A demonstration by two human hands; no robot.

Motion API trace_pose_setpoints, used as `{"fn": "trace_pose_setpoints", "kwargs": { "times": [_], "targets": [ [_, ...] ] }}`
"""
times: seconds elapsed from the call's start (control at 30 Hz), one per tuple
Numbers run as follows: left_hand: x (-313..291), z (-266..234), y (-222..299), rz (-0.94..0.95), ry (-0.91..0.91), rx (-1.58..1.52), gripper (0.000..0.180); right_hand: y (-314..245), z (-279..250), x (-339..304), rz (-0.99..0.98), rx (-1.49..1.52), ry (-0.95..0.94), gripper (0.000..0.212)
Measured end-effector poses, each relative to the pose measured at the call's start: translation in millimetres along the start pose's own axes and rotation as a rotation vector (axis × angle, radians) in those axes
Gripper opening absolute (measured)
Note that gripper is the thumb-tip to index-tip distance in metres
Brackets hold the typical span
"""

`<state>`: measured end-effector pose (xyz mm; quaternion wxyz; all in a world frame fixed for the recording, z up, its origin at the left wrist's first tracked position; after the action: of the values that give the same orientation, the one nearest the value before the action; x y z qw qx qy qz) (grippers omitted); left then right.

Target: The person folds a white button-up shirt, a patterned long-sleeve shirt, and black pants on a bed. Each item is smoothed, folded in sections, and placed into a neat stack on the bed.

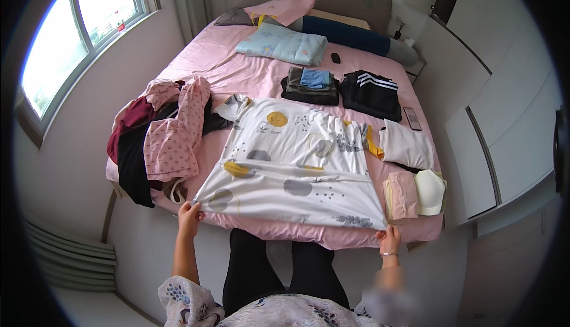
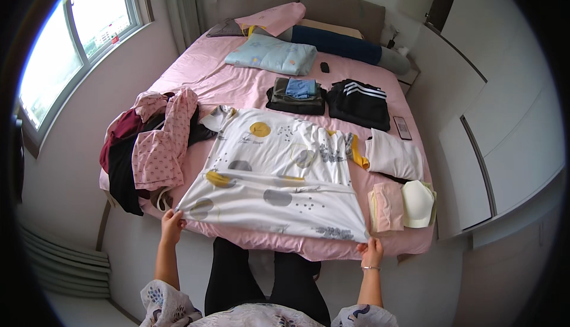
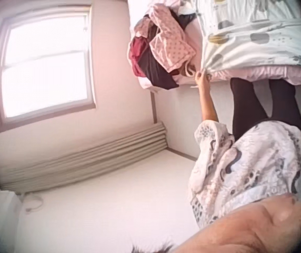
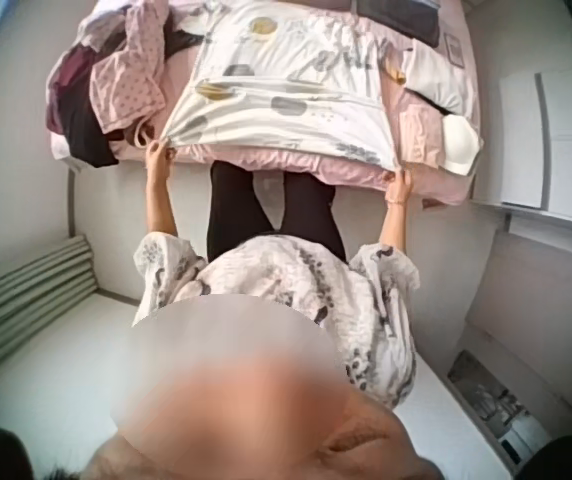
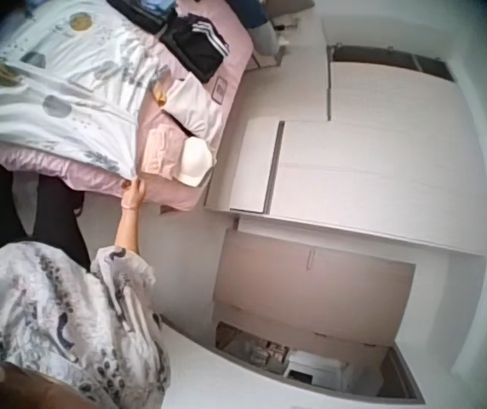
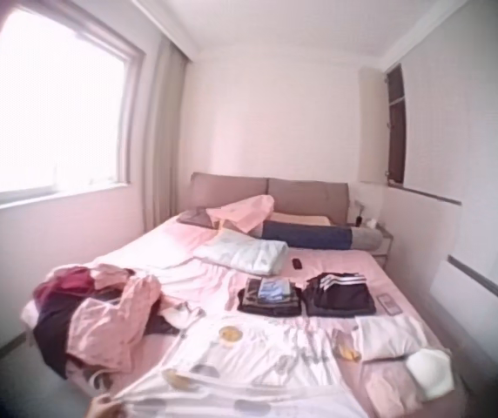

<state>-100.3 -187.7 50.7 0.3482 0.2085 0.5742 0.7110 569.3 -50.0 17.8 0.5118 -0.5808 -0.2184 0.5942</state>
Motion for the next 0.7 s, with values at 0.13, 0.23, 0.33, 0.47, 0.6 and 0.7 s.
{"fn": "trace_pose_setpoints", "kwargs": {
  "times": [0.13, 0.23, 0.33, 0.47, 0.6, 0.7],
  "targets": [
    [-12, -56, -39, 0.000, 0.199, -0.054, 0.022, 57, -36, -12, 0.042, 0.049, 0.109, 0.015],
    [-18, -67, -63, -0.052, 0.229, -0.089, 0.015, 82, -31, -23, 0.239, 0.044, 0.163, 0.022],
    [-25, -58, -79, -0.106, 0.372, -0.231, 0.012, 93, -19, -20, 0.229, 0.191, 0.131, 0.033],
    [-21, -62, -139, -0.275, 0.331, -0.469, 0.022, 128, -13, -12, 0.462, 0.295, 0.100, 0.041],
    [-36, -35, -151, -0.442, 0.231, -0.476, 0.025, 137, -6, -2, 0.593, 0.269, -0.056, 0.040],
    [-31, -46, -155, -0.387, 0.310, -0.435, 0.024, 125, 7, 4, 0.567, 0.241, -0.073, 0.042]
  ]
}}
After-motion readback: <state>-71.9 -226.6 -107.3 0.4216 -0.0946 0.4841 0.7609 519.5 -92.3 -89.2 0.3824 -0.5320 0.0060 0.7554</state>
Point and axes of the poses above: each hand's wrist, its own x-axis towards the middle knuckle, its own z-axis out of the palm, y = z × x, the point moved 7 cm from there along x, towards the middle knuckle, and after that the axes turned 12 degrees about z, right-handed, at the moved point
